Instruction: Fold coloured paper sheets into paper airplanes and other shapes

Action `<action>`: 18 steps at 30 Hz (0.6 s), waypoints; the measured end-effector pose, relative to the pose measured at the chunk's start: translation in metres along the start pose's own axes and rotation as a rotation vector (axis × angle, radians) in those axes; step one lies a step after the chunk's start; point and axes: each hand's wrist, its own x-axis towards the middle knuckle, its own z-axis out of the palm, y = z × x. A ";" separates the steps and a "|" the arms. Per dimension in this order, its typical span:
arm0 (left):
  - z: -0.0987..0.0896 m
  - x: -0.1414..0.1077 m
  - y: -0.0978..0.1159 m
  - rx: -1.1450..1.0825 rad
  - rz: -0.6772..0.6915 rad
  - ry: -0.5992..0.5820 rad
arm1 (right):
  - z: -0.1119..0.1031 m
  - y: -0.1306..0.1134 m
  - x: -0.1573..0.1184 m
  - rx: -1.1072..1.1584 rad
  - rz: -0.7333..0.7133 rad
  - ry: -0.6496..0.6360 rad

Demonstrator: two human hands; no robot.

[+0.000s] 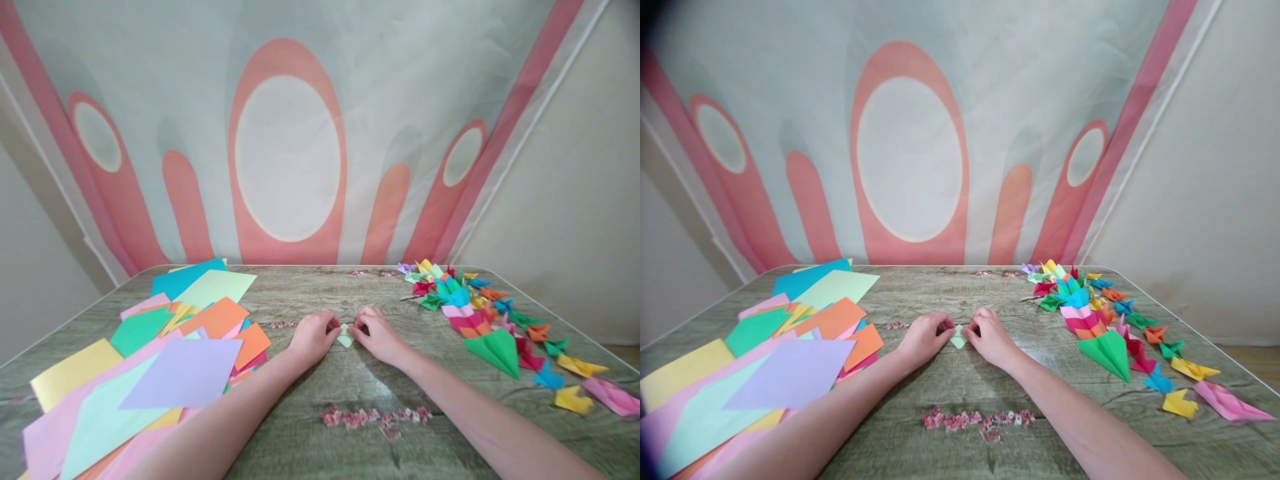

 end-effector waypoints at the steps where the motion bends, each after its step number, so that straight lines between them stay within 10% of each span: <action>1: 0.000 0.000 0.001 0.016 0.009 0.003 | 0.000 0.000 0.000 -0.008 0.004 0.000; 18: 0.001 -0.002 0.007 0.242 0.107 -0.008 | 0.002 0.001 0.003 -0.080 0.022 -0.009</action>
